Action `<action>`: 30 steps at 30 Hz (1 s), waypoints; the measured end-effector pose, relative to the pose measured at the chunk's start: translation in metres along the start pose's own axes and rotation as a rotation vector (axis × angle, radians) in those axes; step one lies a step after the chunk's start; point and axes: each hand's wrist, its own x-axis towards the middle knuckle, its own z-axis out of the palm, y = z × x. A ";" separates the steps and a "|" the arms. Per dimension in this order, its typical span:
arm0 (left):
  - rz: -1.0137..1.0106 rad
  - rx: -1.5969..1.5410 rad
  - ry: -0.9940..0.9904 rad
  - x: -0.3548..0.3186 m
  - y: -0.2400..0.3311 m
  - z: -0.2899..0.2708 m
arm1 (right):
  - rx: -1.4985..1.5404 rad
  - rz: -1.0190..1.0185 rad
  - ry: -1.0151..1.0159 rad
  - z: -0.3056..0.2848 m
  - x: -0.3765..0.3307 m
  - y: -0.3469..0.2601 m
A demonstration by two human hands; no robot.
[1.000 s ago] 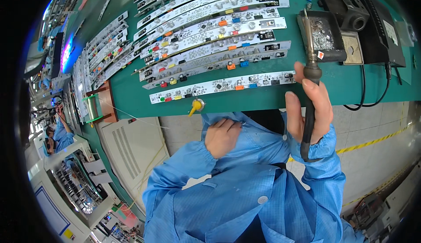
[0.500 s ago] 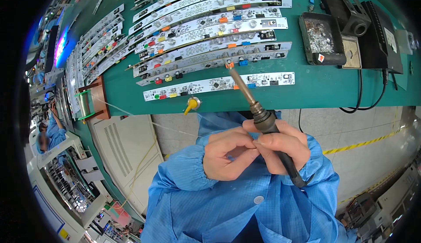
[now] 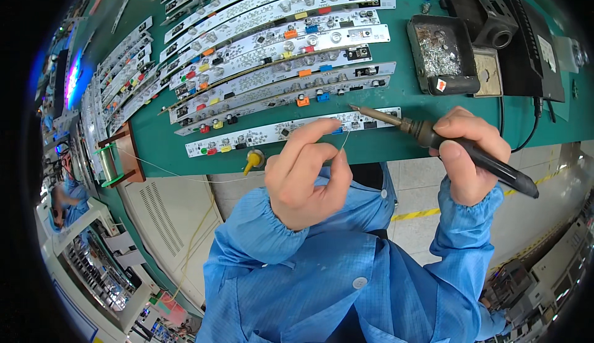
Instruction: Manually soldering components or wires onto flexible LED strip circuit boards at an assembly station.
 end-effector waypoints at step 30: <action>0.084 0.117 0.131 -0.003 -0.006 0.020 | 0.018 0.054 -0.075 -0.009 0.014 0.013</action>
